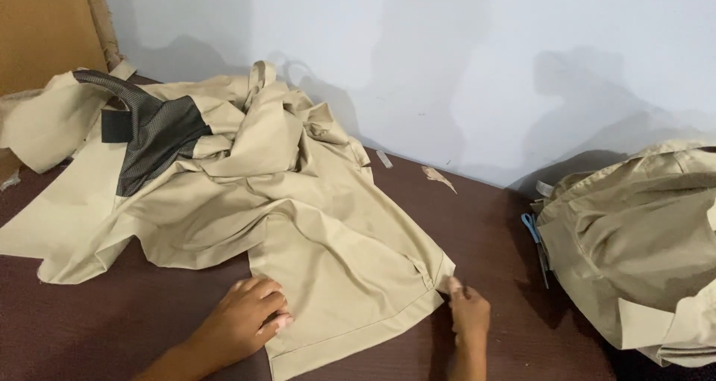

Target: Trimming loose threads and finishing a tan garment using hand snips on a factory work table.

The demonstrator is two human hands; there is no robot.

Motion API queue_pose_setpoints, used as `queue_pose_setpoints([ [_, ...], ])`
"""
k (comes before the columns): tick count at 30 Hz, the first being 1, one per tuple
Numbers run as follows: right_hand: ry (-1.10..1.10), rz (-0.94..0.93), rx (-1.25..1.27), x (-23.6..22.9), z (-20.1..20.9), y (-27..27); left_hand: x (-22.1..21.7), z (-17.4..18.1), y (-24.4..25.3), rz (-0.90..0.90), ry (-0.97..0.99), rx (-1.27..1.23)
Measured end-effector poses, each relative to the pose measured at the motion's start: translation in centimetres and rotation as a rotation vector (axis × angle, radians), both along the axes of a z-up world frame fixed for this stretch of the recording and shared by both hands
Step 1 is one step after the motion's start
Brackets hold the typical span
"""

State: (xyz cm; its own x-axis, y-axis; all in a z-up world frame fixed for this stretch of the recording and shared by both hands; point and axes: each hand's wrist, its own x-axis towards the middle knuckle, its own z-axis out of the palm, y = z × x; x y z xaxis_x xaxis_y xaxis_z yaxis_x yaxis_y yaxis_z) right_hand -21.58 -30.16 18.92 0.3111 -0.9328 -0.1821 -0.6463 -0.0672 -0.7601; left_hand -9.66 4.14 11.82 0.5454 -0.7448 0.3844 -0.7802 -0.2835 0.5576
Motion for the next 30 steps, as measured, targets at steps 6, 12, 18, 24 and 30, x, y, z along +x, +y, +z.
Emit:
queue_pose_setpoints([
  [6,-0.22,0.279,0.041,1.4,-1.0,2.0,0.0,-0.2,-0.1,-0.012,-0.061,-0.035],
  [12,-0.452,1.017,0.479,1.7,-2.7,8.8,-1.4,3.4,0.2,-0.106,-0.151,-0.248],
  [18,-0.329,1.38,0.618,2.9,-3.4,13.5,-2.7,5.8,0.5,-0.315,0.12,-0.177],
  [24,-0.367,1.109,0.747,2.9,-1.4,15.5,-2.2,3.7,-0.2,-0.248,0.287,-0.207],
  [30,-0.354,1.076,0.593,3.1,-4.3,13.5,-1.6,1.3,-0.9,-0.161,0.158,-0.257],
])
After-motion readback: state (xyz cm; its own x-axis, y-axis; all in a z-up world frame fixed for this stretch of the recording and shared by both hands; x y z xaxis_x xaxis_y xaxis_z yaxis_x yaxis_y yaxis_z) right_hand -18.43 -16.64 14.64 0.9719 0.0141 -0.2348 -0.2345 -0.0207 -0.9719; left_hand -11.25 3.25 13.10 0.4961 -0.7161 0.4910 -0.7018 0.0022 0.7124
